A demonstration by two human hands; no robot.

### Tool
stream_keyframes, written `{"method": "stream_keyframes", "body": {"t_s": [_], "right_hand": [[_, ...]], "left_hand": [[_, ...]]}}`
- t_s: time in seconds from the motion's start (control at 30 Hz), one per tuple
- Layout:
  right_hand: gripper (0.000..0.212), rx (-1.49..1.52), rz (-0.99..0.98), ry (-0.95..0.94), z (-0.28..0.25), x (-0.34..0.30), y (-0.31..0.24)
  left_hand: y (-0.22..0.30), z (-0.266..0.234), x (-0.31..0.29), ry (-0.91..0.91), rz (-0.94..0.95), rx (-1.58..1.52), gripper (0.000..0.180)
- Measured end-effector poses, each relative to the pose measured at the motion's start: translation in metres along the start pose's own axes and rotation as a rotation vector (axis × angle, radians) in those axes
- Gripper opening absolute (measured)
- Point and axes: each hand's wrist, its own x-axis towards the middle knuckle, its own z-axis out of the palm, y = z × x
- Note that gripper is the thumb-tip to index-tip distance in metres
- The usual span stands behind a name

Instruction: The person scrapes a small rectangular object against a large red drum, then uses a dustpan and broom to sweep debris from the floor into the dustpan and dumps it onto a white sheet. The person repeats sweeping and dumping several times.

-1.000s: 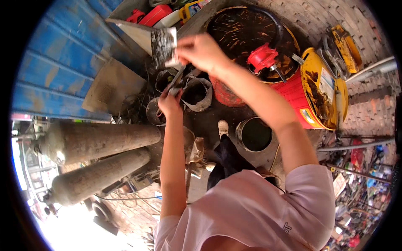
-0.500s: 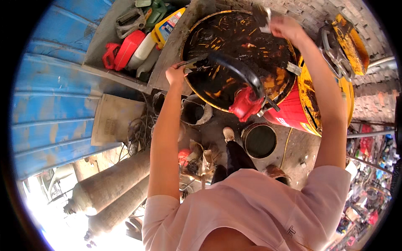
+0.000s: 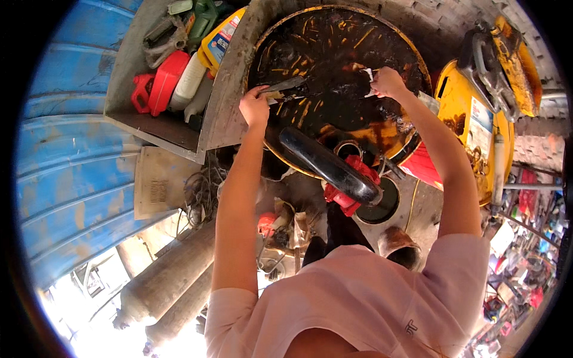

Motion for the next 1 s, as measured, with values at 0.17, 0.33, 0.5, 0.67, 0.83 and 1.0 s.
{"method": "stream_keyframes", "body": {"t_s": [0.17,0.33,0.5,0.67,0.83,1.0], "right_hand": [[0.014,-0.065,-0.079,0.034,0.012,-0.006,-0.030],[0.014,-0.186,-0.192,0.041,0.035,0.015,-0.048],[0.016,-0.041,-0.162,-0.001,0.050,0.017,-0.062],[0.012,-0.126,-0.228,0.071,0.055,0.021,-0.061],[0.012,0.517,-0.065,-0.071,0.047,0.010,-0.067],[0.016,0.673,-0.096,-0.047,0.028,-0.013,-0.082]], "left_hand": [[0.008,0.014,0.004,-0.075,0.060,0.076,0.019],[0.014,0.016,0.001,-0.068,0.080,0.015,0.022],[0.015,0.019,-0.003,-0.054,0.078,-0.045,0.021],[0.033,0.022,-0.013,-0.117,0.083,-0.125,0.020],[0.044,0.020,-0.015,-0.094,0.071,-0.212,0.022],[0.062,-0.003,-0.017,-0.055,0.168,-0.216,0.022]]}}
